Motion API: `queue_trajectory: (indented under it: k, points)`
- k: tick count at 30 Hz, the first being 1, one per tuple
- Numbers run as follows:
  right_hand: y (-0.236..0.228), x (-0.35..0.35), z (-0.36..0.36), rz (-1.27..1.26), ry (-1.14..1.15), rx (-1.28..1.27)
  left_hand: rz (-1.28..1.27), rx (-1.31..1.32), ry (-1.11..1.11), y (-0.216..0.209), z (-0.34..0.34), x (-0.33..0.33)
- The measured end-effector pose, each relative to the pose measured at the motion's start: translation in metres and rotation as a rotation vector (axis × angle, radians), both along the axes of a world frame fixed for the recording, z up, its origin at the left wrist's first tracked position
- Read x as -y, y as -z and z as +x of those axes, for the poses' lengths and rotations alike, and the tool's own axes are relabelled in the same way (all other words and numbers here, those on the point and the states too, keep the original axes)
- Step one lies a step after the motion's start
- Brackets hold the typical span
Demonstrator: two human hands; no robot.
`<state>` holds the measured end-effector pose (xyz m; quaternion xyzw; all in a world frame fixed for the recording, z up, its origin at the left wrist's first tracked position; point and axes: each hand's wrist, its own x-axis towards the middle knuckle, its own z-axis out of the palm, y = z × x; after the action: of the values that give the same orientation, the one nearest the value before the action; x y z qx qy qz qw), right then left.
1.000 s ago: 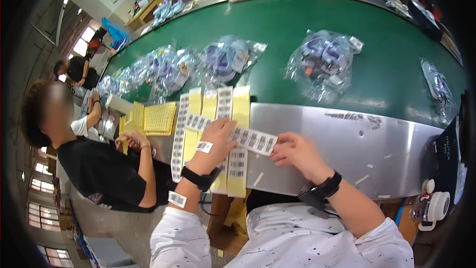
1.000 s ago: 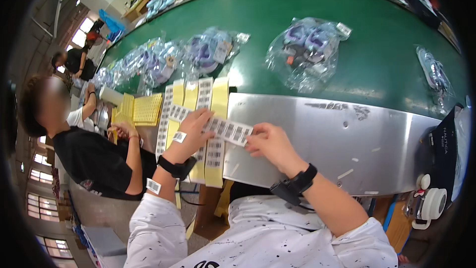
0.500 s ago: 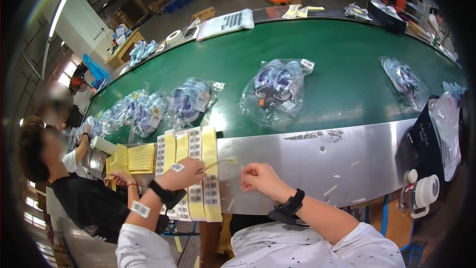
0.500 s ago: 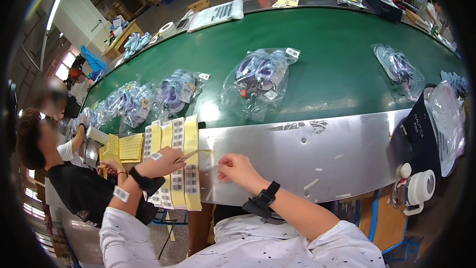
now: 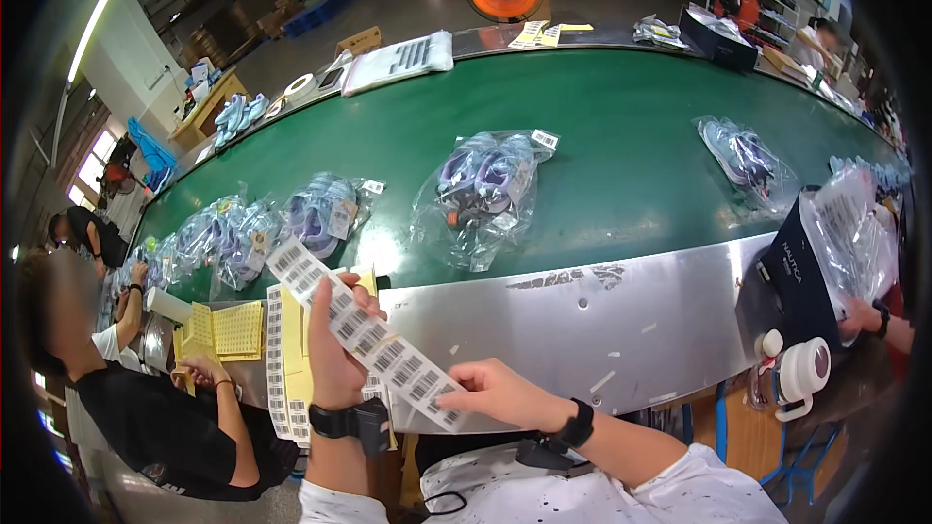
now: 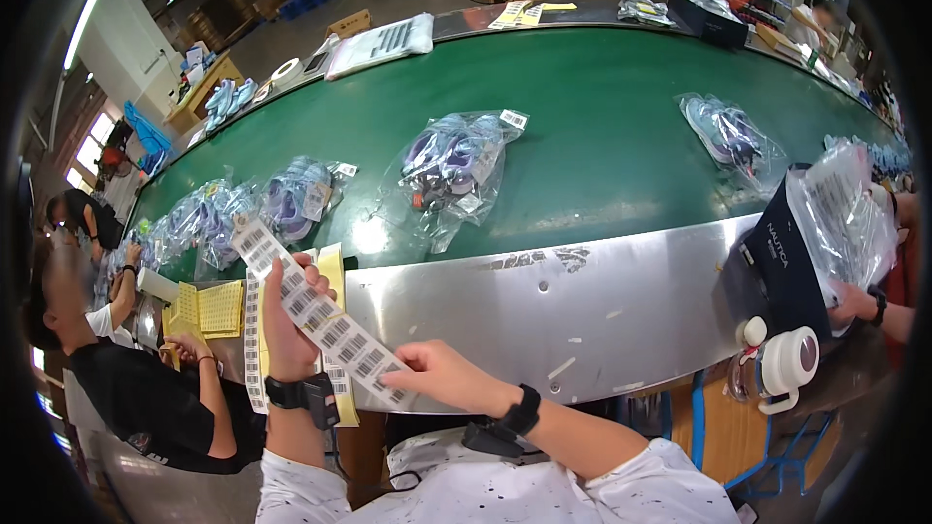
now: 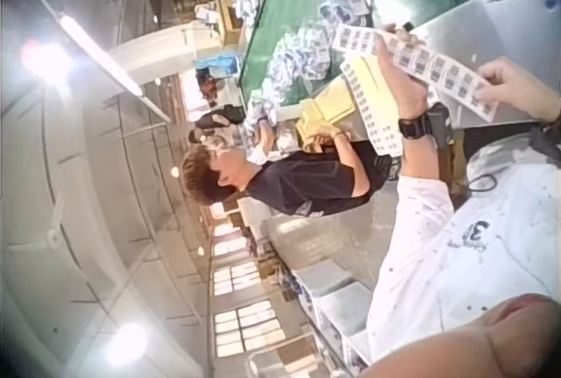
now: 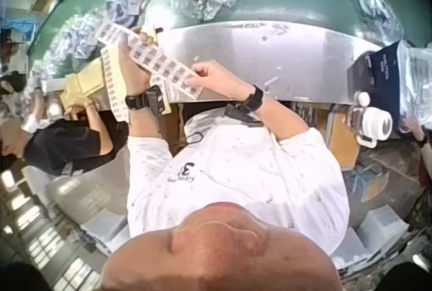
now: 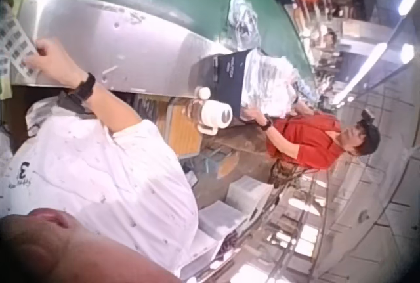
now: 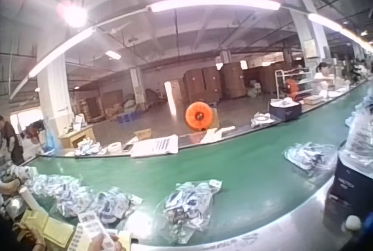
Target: The person stands at a green assembly table and applies barcode stickers to plastic-wrapped pairs of slippers. They peel individual labels from a yellow sheet, place them on the packaging, and use a handheld scanner to scan the barcode. The person repeats this process for multiple units, moving the labeled packages to the side.
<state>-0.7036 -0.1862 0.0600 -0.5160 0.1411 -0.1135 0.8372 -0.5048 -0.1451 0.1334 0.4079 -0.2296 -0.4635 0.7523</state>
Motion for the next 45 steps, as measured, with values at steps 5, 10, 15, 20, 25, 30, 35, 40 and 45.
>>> queue_trajectory:
  k: [5,10,15,20,25,30,35,40,45]
  points:
    - [0.004,0.003,-0.015,-0.006,0.063,-0.107,0.0,-0.199,-0.101,0.015,-0.031,0.0]
    - [0.009,-0.005,-0.017,-0.059,0.144,-0.175,-0.012,-0.222,-0.049,0.042,-0.035,-0.003]
    - [0.002,-0.004,-0.019,-0.842,0.151,-0.184,0.055,-0.052,-0.181,0.046,-0.035,-0.012]
    - [0.004,0.002,-0.02,-0.824,0.043,-0.228,0.101,-0.052,-0.212,0.053,-0.033,-0.009]
    - [0.005,-0.003,-0.03,-0.264,-0.043,-0.282,0.096,-0.094,-0.199,0.058,-0.034,-0.008]
    - [-0.007,-0.002,-0.034,-0.093,-0.087,-0.308,0.053,-0.179,-0.251,0.057,-0.029,-0.006]
    - [-0.012,0.004,-0.052,-0.098,-0.22,-0.347,0.036,-0.244,-0.27,0.064,-0.02,-0.013]
    - [-0.015,0.006,-0.07,-0.133,-0.241,-0.388,-0.006,-0.371,-0.338,0.07,-0.01,-0.019]
    - [-0.009,0.004,-0.072,-0.107,-0.25,-0.421,0.029,-0.41,-0.349,0.076,-0.007,-0.022]
